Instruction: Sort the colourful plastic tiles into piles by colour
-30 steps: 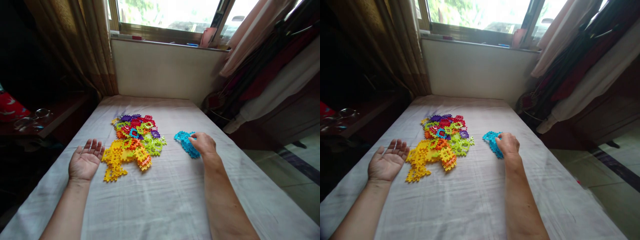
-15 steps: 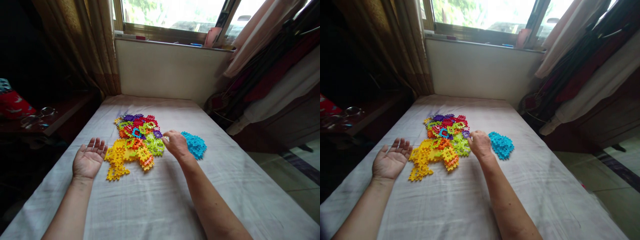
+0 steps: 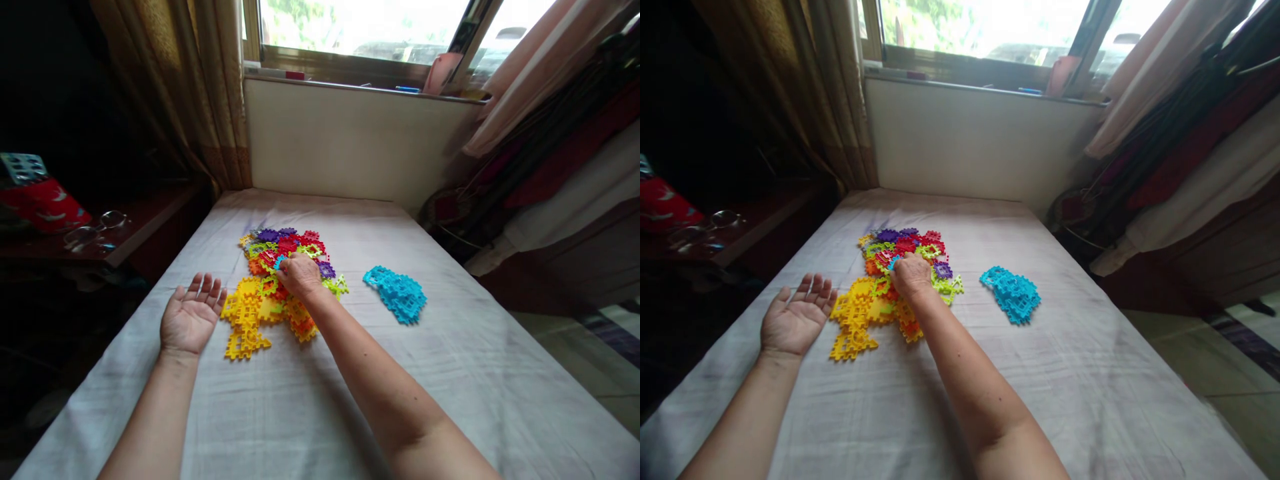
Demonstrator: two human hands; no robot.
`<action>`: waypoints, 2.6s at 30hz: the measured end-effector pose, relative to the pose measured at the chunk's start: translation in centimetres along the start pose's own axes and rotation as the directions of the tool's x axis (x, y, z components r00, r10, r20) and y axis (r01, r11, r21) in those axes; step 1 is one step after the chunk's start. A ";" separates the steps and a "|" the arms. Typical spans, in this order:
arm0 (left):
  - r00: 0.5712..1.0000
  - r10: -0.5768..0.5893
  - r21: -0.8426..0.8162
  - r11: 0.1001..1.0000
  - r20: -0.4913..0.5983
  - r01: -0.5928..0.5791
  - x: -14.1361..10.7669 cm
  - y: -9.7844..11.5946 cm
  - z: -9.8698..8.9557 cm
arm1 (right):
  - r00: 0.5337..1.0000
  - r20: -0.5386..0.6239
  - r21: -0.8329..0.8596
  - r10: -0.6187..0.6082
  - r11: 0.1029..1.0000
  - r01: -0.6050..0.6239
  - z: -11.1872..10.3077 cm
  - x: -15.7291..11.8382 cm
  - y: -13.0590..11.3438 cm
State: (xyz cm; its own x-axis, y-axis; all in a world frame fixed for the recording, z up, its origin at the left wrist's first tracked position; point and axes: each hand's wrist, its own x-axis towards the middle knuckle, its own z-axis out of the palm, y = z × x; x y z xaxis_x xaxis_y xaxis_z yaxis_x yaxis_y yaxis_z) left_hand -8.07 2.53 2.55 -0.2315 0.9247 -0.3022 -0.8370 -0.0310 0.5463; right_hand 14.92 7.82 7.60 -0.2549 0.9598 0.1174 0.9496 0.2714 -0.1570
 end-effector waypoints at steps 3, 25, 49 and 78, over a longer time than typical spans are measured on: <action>1.000 -0.002 0.009 1.000 -0.004 0.002 0.1 0.0 -0.1 | 0.995 -0.098 0.055 -0.002 0.998 0.007 -0.7 -0.8 0.3; 0.995 0.012 0.045 0.999 -0.097 -0.008 -0.9 0.0 1.5 | 0.892 -0.380 -0.271 0.243 0.893 -0.358 2.8 -13.9 18.1; 0.965 0.040 0.126 0.992 -0.260 -0.007 -1.1 -0.2 2.4 | 0.854 -0.233 -0.166 0.466 0.846 -0.507 3.1 0.6 30.4; 0.995 -0.014 -0.010 1.000 -0.101 0.013 -0.4 -0.3 0.3 | 0.921 0.190 0.259 0.341 0.887 -0.382 3.3 14.4 7.6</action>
State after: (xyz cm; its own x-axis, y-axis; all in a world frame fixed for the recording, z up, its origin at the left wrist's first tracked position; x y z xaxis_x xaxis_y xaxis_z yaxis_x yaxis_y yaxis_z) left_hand -7.60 2.30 2.80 -0.2688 0.8821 -0.3868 -0.8447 -0.0230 0.5347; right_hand 17.80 23.95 4.84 0.0543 0.9898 -0.1314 0.8925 -0.1071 -0.4382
